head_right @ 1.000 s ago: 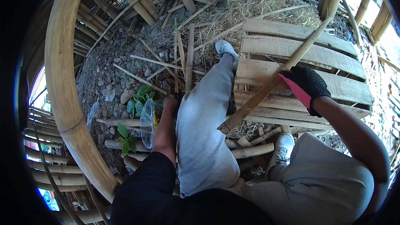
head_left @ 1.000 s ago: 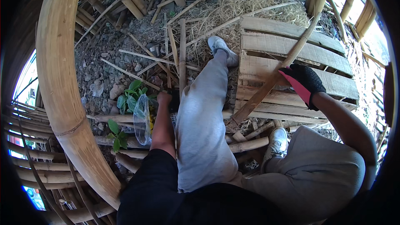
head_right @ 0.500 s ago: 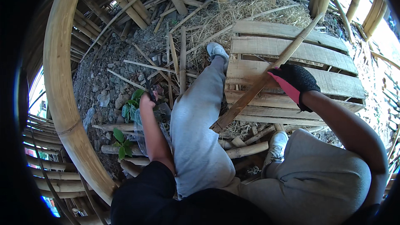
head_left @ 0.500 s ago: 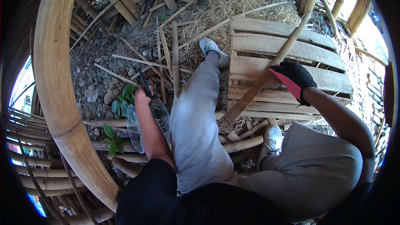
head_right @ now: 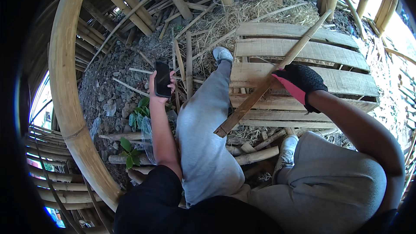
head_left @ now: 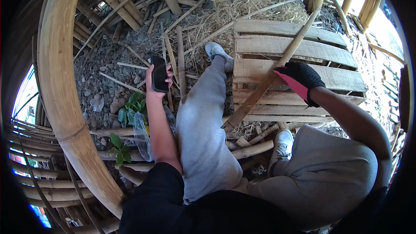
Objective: The person sits on the ground and uses a knife to shave and smooth a long bamboo stick held in the left hand. The person repeatedly scrapes along the length of the bamboo, removing thin strips and refining its surface.
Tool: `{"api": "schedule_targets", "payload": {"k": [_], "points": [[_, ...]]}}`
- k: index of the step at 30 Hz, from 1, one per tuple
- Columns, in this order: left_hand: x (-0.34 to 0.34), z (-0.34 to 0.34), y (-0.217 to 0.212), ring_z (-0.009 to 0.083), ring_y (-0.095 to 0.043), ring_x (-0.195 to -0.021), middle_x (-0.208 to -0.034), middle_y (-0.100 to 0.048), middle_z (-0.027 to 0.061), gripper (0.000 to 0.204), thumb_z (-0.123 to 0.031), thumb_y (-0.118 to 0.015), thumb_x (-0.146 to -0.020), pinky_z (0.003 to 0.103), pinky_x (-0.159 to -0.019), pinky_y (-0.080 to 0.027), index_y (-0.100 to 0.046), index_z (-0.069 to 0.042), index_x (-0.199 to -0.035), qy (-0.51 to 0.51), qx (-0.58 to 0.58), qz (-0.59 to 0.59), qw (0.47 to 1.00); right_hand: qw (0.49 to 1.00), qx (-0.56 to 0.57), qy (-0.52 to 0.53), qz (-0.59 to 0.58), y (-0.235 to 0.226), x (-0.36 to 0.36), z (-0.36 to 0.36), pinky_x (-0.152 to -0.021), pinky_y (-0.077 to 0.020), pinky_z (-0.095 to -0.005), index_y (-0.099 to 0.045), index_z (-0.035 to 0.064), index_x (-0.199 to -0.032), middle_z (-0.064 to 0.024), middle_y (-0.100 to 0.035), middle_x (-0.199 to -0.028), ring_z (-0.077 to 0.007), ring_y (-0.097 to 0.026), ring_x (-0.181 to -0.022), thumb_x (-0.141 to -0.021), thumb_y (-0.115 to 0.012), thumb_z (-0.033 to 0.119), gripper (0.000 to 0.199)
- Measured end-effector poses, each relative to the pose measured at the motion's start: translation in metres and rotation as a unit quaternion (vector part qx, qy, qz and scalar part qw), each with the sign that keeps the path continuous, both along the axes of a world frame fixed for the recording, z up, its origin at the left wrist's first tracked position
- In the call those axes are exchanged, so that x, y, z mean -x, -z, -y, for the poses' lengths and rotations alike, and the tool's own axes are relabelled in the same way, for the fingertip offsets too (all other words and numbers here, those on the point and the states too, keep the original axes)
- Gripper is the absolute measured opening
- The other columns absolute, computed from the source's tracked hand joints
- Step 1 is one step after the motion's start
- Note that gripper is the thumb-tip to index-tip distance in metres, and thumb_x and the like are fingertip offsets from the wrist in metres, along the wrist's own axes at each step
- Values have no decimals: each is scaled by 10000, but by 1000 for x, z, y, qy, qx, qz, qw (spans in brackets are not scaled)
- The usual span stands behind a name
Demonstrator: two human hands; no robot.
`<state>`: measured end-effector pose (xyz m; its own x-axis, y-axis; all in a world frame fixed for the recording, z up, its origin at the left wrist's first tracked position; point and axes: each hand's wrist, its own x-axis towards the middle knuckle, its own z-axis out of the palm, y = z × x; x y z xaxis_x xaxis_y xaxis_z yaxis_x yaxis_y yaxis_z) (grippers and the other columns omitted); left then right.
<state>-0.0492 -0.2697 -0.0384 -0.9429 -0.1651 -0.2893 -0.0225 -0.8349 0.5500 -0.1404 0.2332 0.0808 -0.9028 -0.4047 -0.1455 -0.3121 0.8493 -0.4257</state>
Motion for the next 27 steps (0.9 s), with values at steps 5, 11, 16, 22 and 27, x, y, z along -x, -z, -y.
{"api": "schedule_targets", "payload": {"k": [5, 11, 16, 22, 27], "points": [[4, -4, 11, 235, -635, -826, -914, -626, 122, 693, -535, -710, -881, 373, -764, -565, -579, 61, -1209, -65, 125, 15, 990, 1000, -5, 11, 13, -8, -5, 4, -933, -505, -424, -730, 98, -1156, -166, -724, -1114, -344, -677, -1052, -974, -460, 579, 581], [4, -9, 14, 282, -669, -910, -983, -676, 154, 619, -548, -657, -931, 466, -869, -560, -608, 8, -1201, -73, 106, -37, 991, 1000, -17, 9, 23, -6, 0, 4, -938, -505, -421, -728, 93, -1161, -170, -718, -1136, -347, -672, -1067, -967, -470, 582, 586], [-19, -39, -22, 355, -627, -1142, -1224, -642, 213, 617, -511, -501, -1015, 610, -987, -492, -544, -4, -1365, -33, 69, -154, 985, 1000, -10, 11, 20, -2, 1, 3, -950, -498, -419, -728, 92, -1162, -172, -713, -1149, -354, -664, -1082, -969, -477, 567, 571], [-21, -47, -36, 350, -621, -1140, -1249, -621, 214, 676, -541, -453, -1023, 614, -953, -514, -482, -1, -1430, 21, 82, -210, 974, 999, -3, 19, 28, -8, -2, 5, -962, -490, -424, -725, 85, -1167, -178, -710, -1158, -358, -660, -1090, -976, -473, 554, 565], [-26, -47, -43, 327, -623, -1091, -1243, -603, 221, 713, -565, -441, -1021, 545, -849, -569, -446, 9, -1445, 67, 129, -244, 959, 998, -14, 25, 63, -15, -3, 10, -972, -485, -428, -723, 87, -1177, -181, -705, -1171, -358, -659, -1093, -983, -461, 545, 562]]}}
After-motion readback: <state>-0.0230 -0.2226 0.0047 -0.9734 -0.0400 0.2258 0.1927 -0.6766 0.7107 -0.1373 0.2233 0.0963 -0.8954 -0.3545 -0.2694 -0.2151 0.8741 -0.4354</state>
